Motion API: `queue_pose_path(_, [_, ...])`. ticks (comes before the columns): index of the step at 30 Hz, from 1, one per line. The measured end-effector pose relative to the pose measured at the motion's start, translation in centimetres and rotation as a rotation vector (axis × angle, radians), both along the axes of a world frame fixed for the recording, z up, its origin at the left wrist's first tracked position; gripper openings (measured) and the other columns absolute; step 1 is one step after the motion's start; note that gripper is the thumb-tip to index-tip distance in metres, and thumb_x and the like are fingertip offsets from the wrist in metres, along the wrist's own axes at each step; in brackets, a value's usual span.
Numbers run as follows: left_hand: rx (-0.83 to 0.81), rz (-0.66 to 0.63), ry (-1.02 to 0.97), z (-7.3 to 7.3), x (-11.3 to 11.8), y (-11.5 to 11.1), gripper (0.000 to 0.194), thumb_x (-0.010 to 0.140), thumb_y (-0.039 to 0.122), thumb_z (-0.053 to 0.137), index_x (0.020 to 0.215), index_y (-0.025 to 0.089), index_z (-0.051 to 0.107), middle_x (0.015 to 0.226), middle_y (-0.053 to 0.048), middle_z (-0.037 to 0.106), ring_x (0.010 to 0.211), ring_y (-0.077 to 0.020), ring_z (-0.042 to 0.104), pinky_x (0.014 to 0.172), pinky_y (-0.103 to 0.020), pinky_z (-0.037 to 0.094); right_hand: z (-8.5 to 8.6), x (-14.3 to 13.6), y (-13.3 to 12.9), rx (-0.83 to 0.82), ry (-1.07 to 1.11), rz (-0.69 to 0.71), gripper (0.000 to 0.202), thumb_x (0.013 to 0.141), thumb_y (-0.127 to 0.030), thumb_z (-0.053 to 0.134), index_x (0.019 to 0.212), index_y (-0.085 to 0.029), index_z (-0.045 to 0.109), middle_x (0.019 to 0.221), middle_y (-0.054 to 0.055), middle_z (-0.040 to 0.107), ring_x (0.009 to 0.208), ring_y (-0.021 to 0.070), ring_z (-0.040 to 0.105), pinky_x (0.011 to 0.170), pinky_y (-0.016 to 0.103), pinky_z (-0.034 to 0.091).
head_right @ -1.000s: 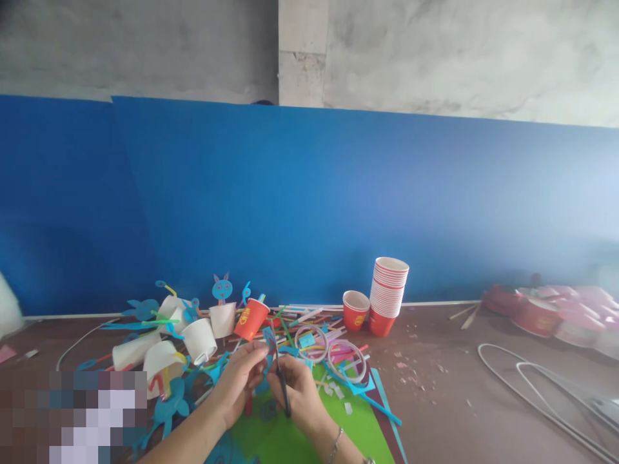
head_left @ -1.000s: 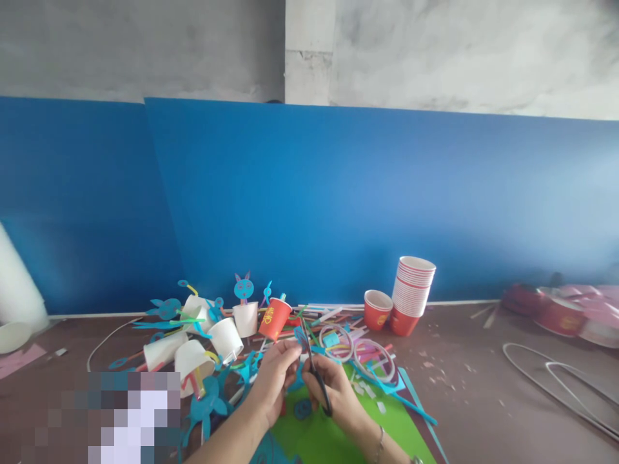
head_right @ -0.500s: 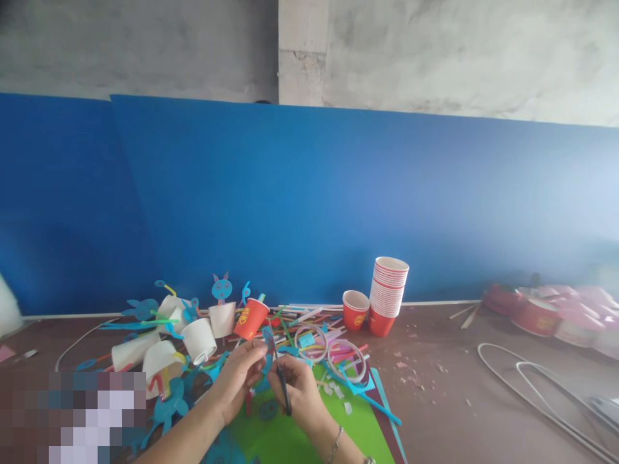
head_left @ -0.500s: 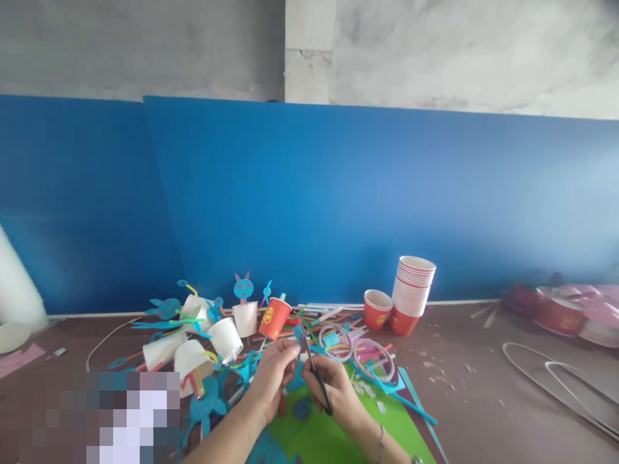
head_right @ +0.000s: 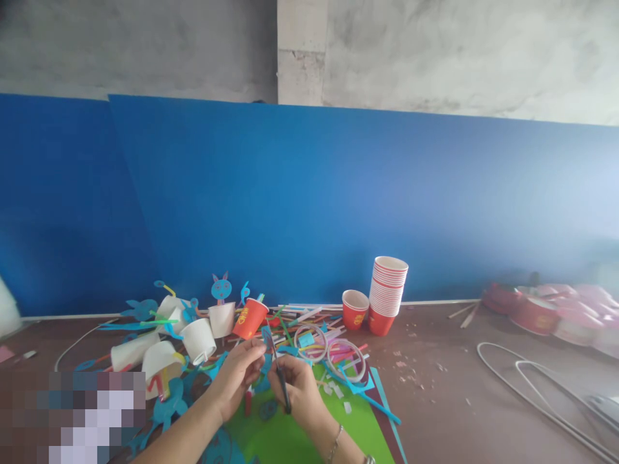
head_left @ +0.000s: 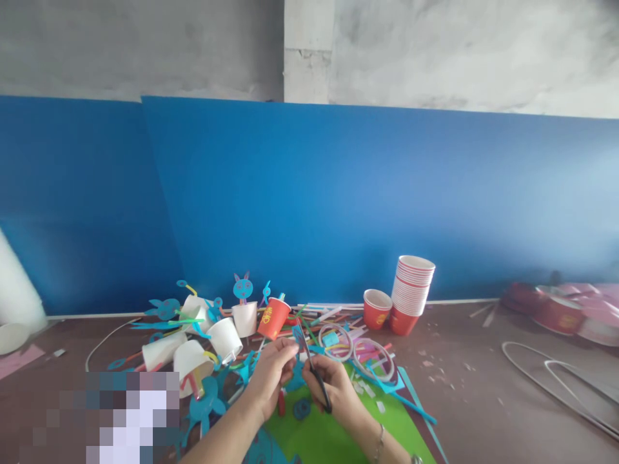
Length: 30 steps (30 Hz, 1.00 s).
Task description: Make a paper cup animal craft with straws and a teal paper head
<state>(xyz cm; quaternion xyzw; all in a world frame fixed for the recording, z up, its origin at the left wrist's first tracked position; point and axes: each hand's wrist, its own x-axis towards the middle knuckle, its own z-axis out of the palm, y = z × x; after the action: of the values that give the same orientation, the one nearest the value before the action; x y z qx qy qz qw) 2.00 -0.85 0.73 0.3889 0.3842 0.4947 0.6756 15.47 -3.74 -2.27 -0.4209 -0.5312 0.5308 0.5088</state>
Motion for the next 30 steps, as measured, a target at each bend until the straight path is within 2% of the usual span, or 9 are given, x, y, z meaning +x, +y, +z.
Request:
queue_pose_path(9, [0.036,0.022,-0.006,-0.31,0.10,0.19,0.031,0.061,0.040,0.079,0.066,0.018,0.057,0.052,0.006,0.045,0.044,-0.0052,0.032,0.039,-0.017,0.018,0.42,-0.17,-0.15,-0.013,-0.011,0.008,0.033,0.067,-0.041,0.076,0.065,-0.017,0.054,0.042,-0.010,0.039,0.032,0.0033,0.029,0.031,0.016,0.025])
queue_pose_path(16, [0.056,-0.006,0.047,-0.52,-0.06,0.56,0.034,0.057,0.040,0.082,0.057,0.017,0.057,0.046,0.005,0.045,0.041,-0.0037,0.030,0.039,-0.017,0.017,0.01,-0.08,-0.09,-0.015,-0.017,0.041,0.034,0.067,-0.043,0.076,0.069,-0.017,0.054,0.044,-0.009,0.042,0.033,0.0048,0.036,0.032,0.016,0.027])
queue_pose_path(22, [0.068,-0.030,0.044,-0.30,-0.17,0.58,0.036,0.056,0.042,0.082,0.056,0.017,0.056,0.047,0.005,0.046,0.041,-0.0036,0.030,0.039,-0.017,0.017,0.18,-0.11,-0.18,-0.028,-0.015,0.032,0.037,0.065,-0.045,0.077,0.067,-0.018,0.053,0.042,-0.011,0.039,0.032,0.0037,0.030,0.031,0.016,0.025])
queue_pose_path(30, [0.077,-0.050,0.028,-0.53,-0.36,0.76,0.036,0.056,0.041,0.082,0.056,0.017,0.055,0.045,0.006,0.043,0.042,-0.0036,0.029,0.039,-0.017,0.015,0.23,-0.04,-0.18,-0.045,-0.026,0.026,0.036,0.066,-0.044,0.077,0.066,-0.018,0.053,0.041,-0.011,0.038,0.032,0.0033,0.029,0.030,0.016,0.024])
